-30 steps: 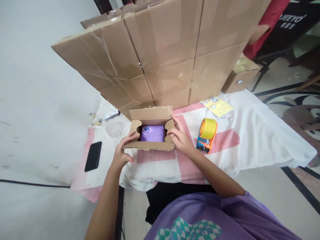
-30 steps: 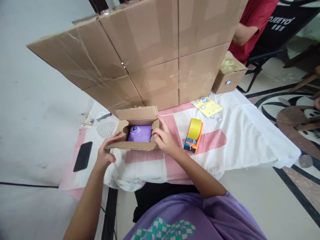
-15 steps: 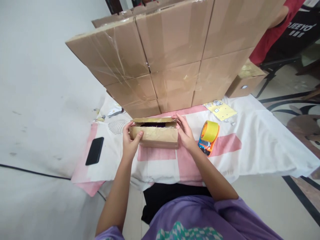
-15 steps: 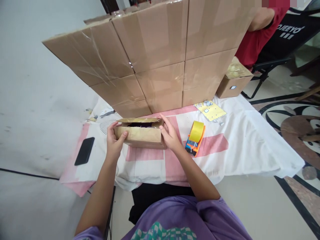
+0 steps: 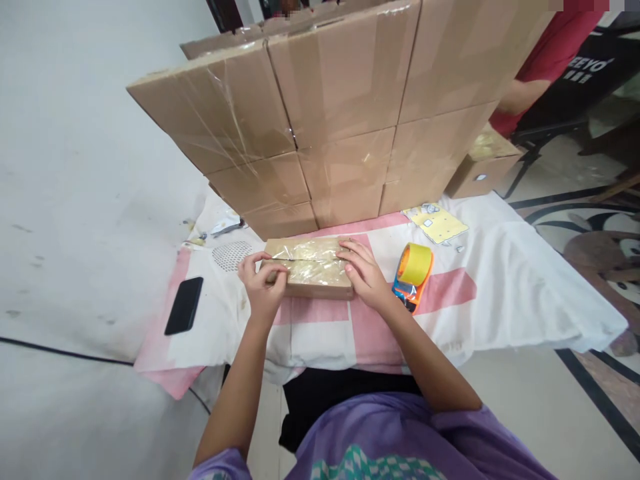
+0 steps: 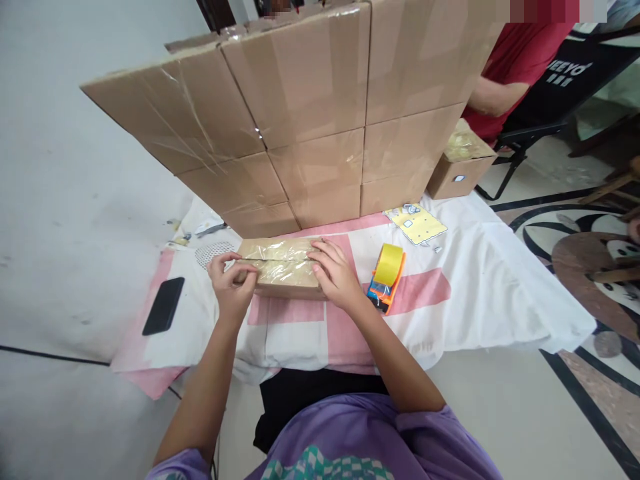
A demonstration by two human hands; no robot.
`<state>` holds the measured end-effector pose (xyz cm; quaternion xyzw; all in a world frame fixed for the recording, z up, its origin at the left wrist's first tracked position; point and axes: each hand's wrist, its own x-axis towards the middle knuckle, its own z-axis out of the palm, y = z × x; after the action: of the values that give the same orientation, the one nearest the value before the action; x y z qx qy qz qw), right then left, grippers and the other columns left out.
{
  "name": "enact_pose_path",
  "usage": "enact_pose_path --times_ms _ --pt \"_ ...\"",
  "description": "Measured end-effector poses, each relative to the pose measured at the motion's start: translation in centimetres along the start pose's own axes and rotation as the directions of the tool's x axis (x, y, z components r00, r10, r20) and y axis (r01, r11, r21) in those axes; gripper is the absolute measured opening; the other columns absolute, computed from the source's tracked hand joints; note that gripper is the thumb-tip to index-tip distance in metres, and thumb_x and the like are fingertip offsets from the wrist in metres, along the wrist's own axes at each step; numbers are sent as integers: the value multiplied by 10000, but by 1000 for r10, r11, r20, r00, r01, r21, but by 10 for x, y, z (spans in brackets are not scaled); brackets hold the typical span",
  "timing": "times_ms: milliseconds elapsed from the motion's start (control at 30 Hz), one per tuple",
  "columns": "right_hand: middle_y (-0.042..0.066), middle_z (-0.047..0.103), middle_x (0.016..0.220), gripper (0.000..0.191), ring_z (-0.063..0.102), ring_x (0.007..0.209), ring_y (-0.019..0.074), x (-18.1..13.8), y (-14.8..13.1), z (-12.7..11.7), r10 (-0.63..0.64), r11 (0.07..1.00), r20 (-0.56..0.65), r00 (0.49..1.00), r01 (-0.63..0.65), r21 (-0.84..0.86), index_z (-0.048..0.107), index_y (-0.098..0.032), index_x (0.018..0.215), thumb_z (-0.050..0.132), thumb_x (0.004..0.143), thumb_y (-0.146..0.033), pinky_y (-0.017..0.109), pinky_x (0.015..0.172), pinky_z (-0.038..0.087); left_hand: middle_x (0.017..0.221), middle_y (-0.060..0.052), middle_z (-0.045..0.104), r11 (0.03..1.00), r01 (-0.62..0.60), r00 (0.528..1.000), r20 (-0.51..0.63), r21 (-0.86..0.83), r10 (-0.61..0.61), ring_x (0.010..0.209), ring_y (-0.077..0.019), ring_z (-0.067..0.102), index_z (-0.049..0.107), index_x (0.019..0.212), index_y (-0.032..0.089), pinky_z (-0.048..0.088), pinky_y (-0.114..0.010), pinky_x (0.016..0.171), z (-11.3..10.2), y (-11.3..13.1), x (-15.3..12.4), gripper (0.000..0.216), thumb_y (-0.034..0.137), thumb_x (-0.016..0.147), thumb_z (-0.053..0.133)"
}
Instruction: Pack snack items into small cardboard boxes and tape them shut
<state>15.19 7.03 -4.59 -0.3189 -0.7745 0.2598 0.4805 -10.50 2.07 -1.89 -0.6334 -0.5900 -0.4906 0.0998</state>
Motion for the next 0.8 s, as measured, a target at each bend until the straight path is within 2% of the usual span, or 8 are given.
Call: enact_pose_path --times_ms 233,433,500,567,633,667,733,800 --pt "99 560 1518 349 422 1494 287 -6 2 1 -15 998 18 1000 16 -64 640 -258 1314 403 1076 -353 550 1245 362 920 -66 679 1000 4 1000 16 2 -4 937 -246 599 649 636 208 435 -438 932 3 -7 5 149 139 763 614" --pt "86 525 1570 357 438 1487 276 -2 -6 -3 28 992 72 997 -19 -127 631 -249 1331 393 1073 -318 538 1238 372 1170 -125 732 996 -39 999 -12 82 40 1142 -307 624 693 737 200 430 -479 1037 1 -5 7 165 232 840 568" --pt "92 513 1584 362 452 1479 283 -3 -14 -7 47 986 99 994 -30 -166 629 -247 1333 384 1071 -297 549 1220 387 1325 -118 708 979 -167 977 153 117 148 1253 -304 620 758 1070 210 376 -489 1133 -1 -2 7 288 331 934 535" --pt "103 512 1581 349 464 1465 309 -8 -22 -16 54 969 68 996 -36 -245 625 -256 1331 414 1056 -291 588 1208 378 1460 -87 645 944 -315 875 415 101 248 1359 -297 581 665 1369 249 333 -475 1189 -2 -2 8 454 446 991 509" --pt "125 524 1549 330 467 1449 335 -21 -25 -31 43 937 -125 991 -84 -340 613 -260 1320 498 1014 -308 626 1200 359 1538 -63 575 919 -384 771 577 83 270 1438 -303 521 580 1487 272 332 -465 1202 -3 -3 8 559 544 1007 487" --pt "143 532 1516 342 471 1434 345 -30 -23 -39 43 918 -283 958 -150 -367 600 -252 1311 555 980 -327 635 1192 363 1558 -59 550 918 -386 754 605 92 257 1464 -309 493 562 1507 274 335 -468 1206 -3 -5 8 591 579 1009 469" --pt "172 558 1407 426 532 1348 342 -50 -10 -55 124 896 -589 799 -346 -280 555 -222 1276 654 898 -390 608 1128 447 1571 -58 529 924 -365 758 613 114 224 1483 -316 472 558 1516 275 331 -482 1216 -1 -7 7 622 620 1015 426" --pt "166 610 1251 518 637 1163 320 -68 10 -66 347 864 -678 647 -503 -38 504 -206 1212 707 819 -476 544 970 566 1568 -59 529 935 -335 772 603 118 201 1482 -317 475 571 1506 275 335 -492 1219 1 -8 5 640 646 1016 395"
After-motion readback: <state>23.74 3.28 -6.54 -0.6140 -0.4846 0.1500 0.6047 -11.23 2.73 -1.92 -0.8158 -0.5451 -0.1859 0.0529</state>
